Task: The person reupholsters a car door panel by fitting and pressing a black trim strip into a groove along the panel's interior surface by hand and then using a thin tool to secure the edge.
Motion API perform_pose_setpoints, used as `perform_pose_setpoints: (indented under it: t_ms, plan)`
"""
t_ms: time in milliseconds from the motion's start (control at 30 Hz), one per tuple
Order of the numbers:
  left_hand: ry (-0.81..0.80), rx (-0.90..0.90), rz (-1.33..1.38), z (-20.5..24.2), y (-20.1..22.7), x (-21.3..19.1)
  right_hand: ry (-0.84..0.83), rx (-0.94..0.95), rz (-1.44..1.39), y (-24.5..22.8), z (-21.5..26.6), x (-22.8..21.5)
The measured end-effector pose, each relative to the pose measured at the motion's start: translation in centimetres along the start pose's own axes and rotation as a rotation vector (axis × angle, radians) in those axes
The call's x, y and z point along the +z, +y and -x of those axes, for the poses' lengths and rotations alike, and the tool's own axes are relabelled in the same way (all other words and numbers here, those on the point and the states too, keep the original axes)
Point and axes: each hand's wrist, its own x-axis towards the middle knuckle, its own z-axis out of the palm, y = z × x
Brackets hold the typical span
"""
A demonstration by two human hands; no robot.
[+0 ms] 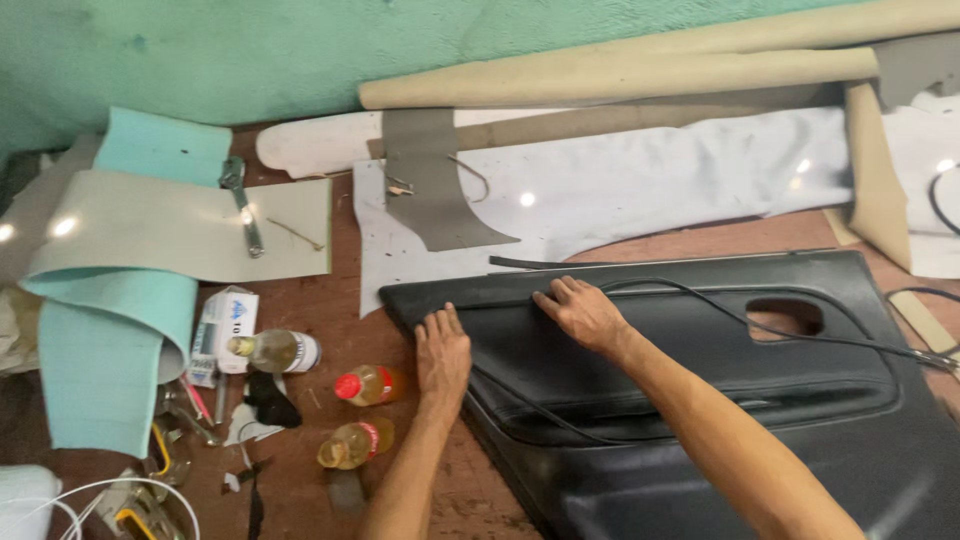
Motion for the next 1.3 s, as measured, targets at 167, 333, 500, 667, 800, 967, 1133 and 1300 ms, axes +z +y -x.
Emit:
perform_pose_setpoints:
  t_ms: [167, 333, 500, 667, 800, 967, 1133, 1300]
  plan:
    - [0.001, 0.02, -0.023, 0.0, 0.0, -0.1, 0.066, 0.144, -0.082, 3.4, 4.4, -1.9]
    - [0.016, 0.015, -0.042, -0.1, 0.1, 0.2, 0.158, 0.319, -0.234, 6.6, 7.4, -3.5]
    - [-0.037, 0.023, -0.071, 0.1, 0.5, 0.0, 0.156, 0.582, -0.392, 7.8, 8.9, -5.3]
    - [0.0, 0.007, -0.028, 0.3, 0.6, -0.3, 0.061, 0.87, -0.705, 8.9, 8.3, -5.0]
    - [0.008, -0.011, -0.006, 0.1, 0.9, -0.7, 0.028, 0.899, -0.718, 9.4, 8.2, -4.7]
    - [-0.033, 0.011, -0.012, 0.2, 0.8, -1.2, 0.105, 0.711, -0.403, 8.3, 8.1, -4.1]
    - [-0.055, 0.011, 0.011, 0.2, 0.6, -1.3, -0.067, 0.879, -0.423, 9.0, 6.9, -3.5]
    - [-0.065, 0.023, 0.004, 0.1, 0.7, -1.4, -0.494, 0.862, -0.135, 12.0, 4.5, -1.0]
